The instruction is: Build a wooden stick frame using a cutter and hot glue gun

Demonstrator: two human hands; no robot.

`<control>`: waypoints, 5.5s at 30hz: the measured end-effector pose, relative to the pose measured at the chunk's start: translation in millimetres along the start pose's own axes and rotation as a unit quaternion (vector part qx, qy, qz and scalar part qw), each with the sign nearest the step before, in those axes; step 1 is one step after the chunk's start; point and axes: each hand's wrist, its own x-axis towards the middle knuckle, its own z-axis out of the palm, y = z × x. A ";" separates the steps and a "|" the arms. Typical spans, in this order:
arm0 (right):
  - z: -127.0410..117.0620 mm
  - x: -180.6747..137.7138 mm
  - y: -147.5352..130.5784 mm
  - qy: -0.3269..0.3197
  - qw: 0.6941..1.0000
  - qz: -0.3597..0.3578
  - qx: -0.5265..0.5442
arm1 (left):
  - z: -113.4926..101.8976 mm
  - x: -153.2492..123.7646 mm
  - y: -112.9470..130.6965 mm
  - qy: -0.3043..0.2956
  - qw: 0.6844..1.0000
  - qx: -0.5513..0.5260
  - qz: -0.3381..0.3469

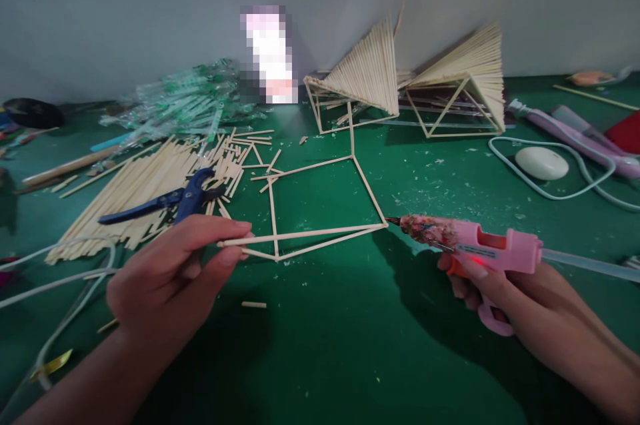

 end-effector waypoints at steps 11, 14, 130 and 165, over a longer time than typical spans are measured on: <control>-0.1 -1.6 -2.4 -0.007 1.000 0.001 0.000 | -0.6 1.0 1.6 -0.002 1.000 0.001 -0.005; -0.6 -1.6 -0.3 -0.006 1.000 0.001 0.000 | -0.5 1.5 1.3 -0.003 1.000 -0.016 0.002; -0.2 0.0 7.4 -0.018 0.998 0.026 -0.053 | 3.1 -1.3 -3.0 0.043 0.999 0.006 0.017; 1.6 -1.5 3.4 0.014 0.998 0.022 -0.059 | 4.7 1.5 -2.7 0.040 0.999 0.014 0.024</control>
